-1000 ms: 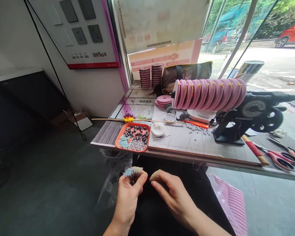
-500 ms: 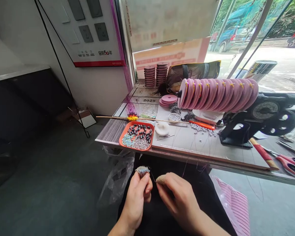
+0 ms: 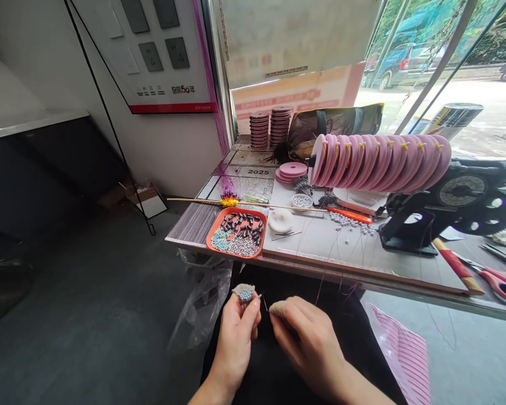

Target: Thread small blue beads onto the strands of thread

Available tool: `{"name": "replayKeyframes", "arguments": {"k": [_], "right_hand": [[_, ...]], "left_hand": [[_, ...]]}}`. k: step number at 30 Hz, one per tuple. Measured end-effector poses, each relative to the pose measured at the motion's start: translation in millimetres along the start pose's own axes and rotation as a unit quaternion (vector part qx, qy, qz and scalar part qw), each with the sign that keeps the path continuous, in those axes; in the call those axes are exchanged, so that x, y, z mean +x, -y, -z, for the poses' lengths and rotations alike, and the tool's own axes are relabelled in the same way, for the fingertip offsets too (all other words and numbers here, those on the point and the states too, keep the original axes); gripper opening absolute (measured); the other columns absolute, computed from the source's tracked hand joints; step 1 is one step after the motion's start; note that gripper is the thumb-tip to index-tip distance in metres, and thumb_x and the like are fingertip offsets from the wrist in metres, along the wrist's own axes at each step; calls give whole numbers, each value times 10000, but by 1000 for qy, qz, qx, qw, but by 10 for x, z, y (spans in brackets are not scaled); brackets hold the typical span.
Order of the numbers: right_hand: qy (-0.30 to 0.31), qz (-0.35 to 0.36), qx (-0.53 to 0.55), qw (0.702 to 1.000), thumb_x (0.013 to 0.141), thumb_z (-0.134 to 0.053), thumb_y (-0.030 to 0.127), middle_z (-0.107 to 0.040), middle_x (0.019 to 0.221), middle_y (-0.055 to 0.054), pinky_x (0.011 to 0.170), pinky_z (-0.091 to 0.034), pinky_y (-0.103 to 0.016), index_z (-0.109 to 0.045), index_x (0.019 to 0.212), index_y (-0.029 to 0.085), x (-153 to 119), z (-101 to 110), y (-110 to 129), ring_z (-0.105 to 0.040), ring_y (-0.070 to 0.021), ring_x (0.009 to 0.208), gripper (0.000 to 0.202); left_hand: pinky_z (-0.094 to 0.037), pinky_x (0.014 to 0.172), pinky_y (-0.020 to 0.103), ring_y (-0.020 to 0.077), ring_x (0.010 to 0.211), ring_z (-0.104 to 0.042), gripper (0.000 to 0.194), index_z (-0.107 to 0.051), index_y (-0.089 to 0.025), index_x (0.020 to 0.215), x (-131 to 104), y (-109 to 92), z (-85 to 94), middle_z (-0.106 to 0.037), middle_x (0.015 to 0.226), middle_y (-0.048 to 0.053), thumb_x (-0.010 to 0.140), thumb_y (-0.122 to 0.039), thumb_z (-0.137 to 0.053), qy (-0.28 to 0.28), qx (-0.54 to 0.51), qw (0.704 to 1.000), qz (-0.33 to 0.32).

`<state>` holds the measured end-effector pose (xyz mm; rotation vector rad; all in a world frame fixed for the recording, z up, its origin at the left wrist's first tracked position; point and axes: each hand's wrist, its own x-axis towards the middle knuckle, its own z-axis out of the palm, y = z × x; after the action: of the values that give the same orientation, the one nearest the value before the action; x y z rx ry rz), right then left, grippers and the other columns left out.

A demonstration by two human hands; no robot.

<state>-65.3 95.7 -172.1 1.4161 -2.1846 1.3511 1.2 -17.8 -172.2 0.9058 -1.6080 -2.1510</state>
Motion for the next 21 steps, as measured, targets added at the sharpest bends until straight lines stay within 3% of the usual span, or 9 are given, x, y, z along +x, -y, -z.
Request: {"name": "replayKeyframes", "arguments": {"k": [3, 6, 12, 15, 18, 21], "right_hand": [[-9, -20, -6, 1000, 876, -436, 123, -550, 624, -19, 513, -401, -222, -539, 770, 161, 5, -8, -24, -497, -115, 544, 152], [-13, -28, -15, 999, 879, -432, 129, -550, 630, -19, 524, -406, -224, -540, 765, 163, 14, -11, -41, -506, -117, 550, 161], [-19, -23, -10, 1000, 883, -433, 135, -538, 614, -9, 517, -388, -223, -531, 752, 167, -6, -22, -41, -497, -115, 540, 168], [-26, -19, -14, 999, 890, -432, 153, -570, 658, -21, 539, -401, -231, -544, 825, 160, -9, -9, -39, -518, -121, 563, 130], [-34, 5, -47, 998, 900, -457, 232, -606, 694, -34, 539, -393, -244, -541, 978, 133, 11, 3, -35, -521, -130, 556, 151], [2, 42, -87, 995, 909, -430, 196, -540, 533, 17, 482, -317, -248, -552, 773, 166, 36, -8, -19, -436, -110, 448, 185]], "left_hand": [[-418, 569, 204, 116, 576, -493, 166, -591, -172, 698, -27, -12, 20, -561, 620, -4, 729, -325, -647, -18, 116, 988, -101], [-446, 620, 213, 144, 616, -552, 132, -598, -176, 681, -59, -7, 37, -607, 623, 9, 775, -269, -593, -12, 207, 963, -171], [-477, 585, 210, 140, 567, -567, 98, -636, -176, 698, -84, -10, 52, -626, 615, 0, 760, -246, -608, 11, 191, 957, -220], [-485, 620, 220, 152, 604, -590, 80, -673, -180, 714, -68, -19, 59, -654, 637, 6, 743, -246, -639, 24, 167, 964, -204], [-480, 653, 233, 159, 644, -591, 128, -692, -176, 755, -58, -22, 56, -660, 664, 16, 717, -298, -680, 17, 100, 985, -140], [-475, 705, 243, 156, 712, -578, 226, -675, -164, 793, -58, -80, 53, -649, 741, 28, 727, -380, -668, 19, -51, 998, -34]]}}
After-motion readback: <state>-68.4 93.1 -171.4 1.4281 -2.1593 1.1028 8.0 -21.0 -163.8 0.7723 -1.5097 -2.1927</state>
